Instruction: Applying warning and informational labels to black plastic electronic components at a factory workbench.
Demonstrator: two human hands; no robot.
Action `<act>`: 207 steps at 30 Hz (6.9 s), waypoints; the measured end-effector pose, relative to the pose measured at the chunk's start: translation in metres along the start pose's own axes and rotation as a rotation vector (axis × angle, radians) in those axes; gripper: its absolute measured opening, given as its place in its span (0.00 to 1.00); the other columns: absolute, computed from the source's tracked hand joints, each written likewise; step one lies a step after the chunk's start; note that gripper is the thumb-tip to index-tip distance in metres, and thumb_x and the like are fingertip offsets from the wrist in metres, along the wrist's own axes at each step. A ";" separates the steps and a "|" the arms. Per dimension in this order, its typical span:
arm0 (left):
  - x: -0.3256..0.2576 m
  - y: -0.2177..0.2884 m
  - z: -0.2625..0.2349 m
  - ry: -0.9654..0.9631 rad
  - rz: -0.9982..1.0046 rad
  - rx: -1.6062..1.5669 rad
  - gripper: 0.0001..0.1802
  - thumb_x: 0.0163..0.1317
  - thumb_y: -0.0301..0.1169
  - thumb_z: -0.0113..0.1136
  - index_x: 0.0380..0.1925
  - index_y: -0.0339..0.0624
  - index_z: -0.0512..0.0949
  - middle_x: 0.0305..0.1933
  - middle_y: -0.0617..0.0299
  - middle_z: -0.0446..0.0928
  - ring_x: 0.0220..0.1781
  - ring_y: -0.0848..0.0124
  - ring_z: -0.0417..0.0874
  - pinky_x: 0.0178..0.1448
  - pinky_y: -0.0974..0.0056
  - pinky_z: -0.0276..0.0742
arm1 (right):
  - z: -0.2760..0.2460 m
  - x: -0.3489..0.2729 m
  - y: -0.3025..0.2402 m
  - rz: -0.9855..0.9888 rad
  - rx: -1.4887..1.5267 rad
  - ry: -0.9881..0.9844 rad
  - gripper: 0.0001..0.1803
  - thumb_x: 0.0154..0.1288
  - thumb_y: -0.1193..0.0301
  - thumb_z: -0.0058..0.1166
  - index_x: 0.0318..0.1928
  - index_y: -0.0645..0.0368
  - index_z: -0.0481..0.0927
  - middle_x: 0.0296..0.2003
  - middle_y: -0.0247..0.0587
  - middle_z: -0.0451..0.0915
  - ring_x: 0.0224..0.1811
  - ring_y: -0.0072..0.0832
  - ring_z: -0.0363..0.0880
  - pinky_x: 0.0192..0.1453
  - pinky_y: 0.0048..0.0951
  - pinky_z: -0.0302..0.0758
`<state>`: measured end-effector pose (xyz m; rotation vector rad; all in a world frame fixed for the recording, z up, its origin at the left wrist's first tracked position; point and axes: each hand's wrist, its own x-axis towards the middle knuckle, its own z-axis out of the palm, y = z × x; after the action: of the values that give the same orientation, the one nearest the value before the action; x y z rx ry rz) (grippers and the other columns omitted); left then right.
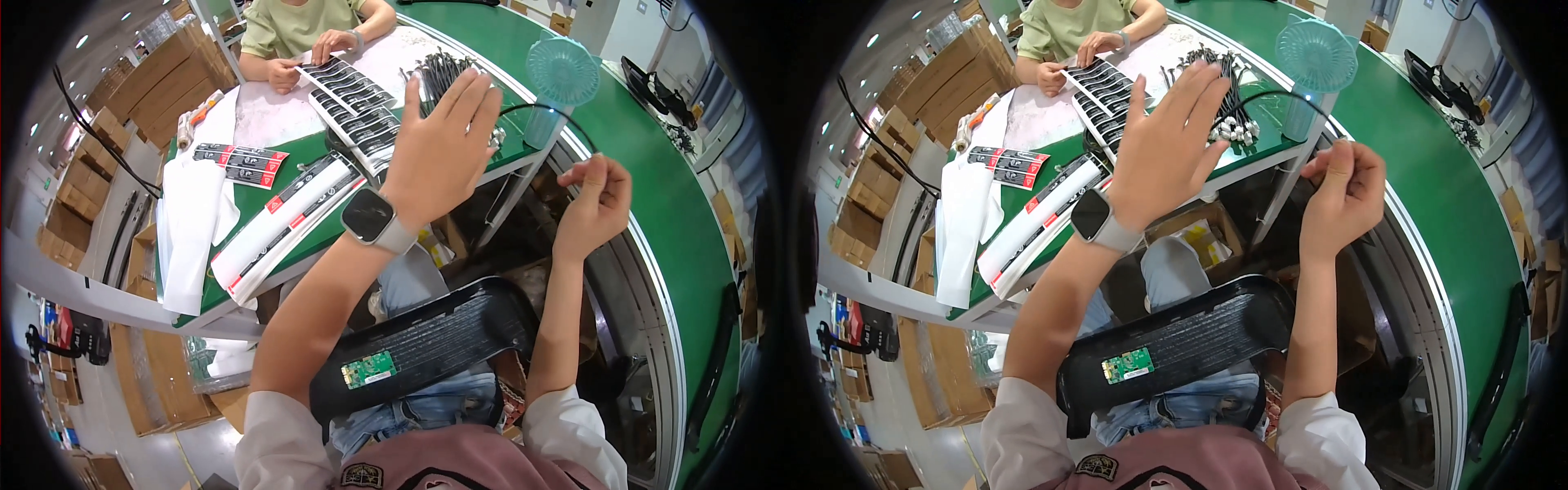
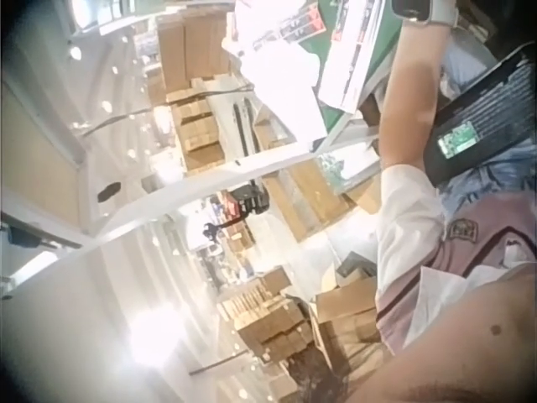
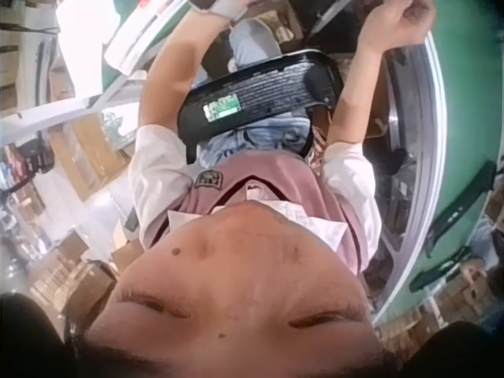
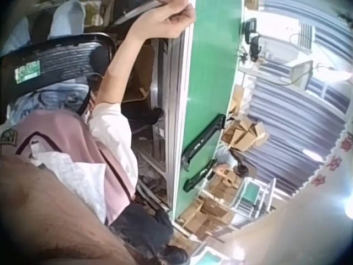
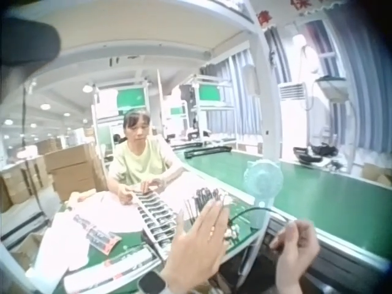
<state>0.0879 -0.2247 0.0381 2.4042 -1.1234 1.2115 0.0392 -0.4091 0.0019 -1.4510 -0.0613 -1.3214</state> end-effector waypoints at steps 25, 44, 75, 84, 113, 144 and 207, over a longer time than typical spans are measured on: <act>-0.193 0.066 -0.139 -0.383 -0.238 -0.272 0.26 0.48 0.25 0.63 0.52 0.32 0.79 0.32 0.62 0.76 0.26 0.72 0.76 0.22 0.69 0.67 | -0.009 -0.148 -0.085 0.529 0.193 -1.205 0.09 0.57 0.77 0.66 0.26 0.63 0.77 0.15 0.37 0.75 0.14 0.22 0.73 0.20 0.24 0.67; -0.357 0.057 -0.126 -0.536 -0.871 -0.455 0.09 0.48 0.27 0.71 0.30 0.38 0.82 0.29 0.59 0.79 0.34 0.60 0.79 0.38 0.60 0.76 | -0.024 -0.263 -0.034 0.481 -0.253 -1.518 0.08 0.65 0.73 0.60 0.41 0.65 0.81 0.28 0.45 0.81 0.25 0.33 0.81 0.31 0.30 0.76; -0.329 0.026 -0.143 -0.591 -0.612 -0.180 0.25 0.52 0.39 0.70 0.50 0.42 0.79 0.50 0.54 0.77 0.50 0.52 0.78 0.52 0.52 0.73 | -0.036 -0.152 0.010 -0.369 -0.729 -1.368 0.22 0.46 0.64 0.70 0.44 0.55 0.79 0.43 0.40 0.78 0.52 0.38 0.76 0.56 0.46 0.72; -0.328 0.018 -0.153 -0.525 -0.867 -0.562 0.09 0.63 0.28 0.60 0.41 0.38 0.82 0.42 0.52 0.81 0.41 0.52 0.83 0.51 0.55 0.76 | -0.142 -0.043 0.016 0.102 -0.254 -1.639 0.10 0.59 0.69 0.64 0.41 0.59 0.86 0.33 0.51 0.84 0.35 0.49 0.82 0.39 0.41 0.77; -0.244 0.116 -0.120 -0.090 -0.770 -0.806 0.04 0.60 0.21 0.61 0.35 0.35 0.81 0.39 0.54 0.79 0.36 0.67 0.81 0.42 0.68 0.75 | -0.301 0.241 0.171 0.343 -1.329 -0.190 0.26 0.70 0.52 0.47 0.45 0.65 0.82 0.49 0.61 0.81 0.55 0.56 0.79 0.58 0.52 0.75; -0.113 0.204 -0.082 -0.077 -0.136 -1.323 0.51 0.47 0.38 0.75 0.69 0.37 0.60 0.74 0.38 0.55 0.73 0.41 0.61 0.73 0.49 0.61 | -0.179 0.014 -0.221 -0.043 -0.509 0.225 0.15 0.72 0.66 0.56 0.48 0.68 0.80 0.37 0.29 0.79 0.36 0.14 0.71 0.42 0.17 0.67; -0.198 -0.092 -0.116 -0.023 -0.795 -0.090 0.09 0.58 0.21 0.61 0.40 0.30 0.82 0.41 0.52 0.80 0.48 0.56 0.80 0.50 0.56 0.78 | 0.244 -0.113 -0.057 -0.160 0.141 -1.651 0.09 0.47 0.81 0.62 0.32 0.62 0.78 0.32 0.42 0.76 0.37 0.39 0.79 0.41 0.35 0.76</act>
<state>0.0132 0.0018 -0.0270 2.4006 -0.1460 0.8276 0.1205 -0.1470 0.0175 -2.0359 -1.3029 0.0937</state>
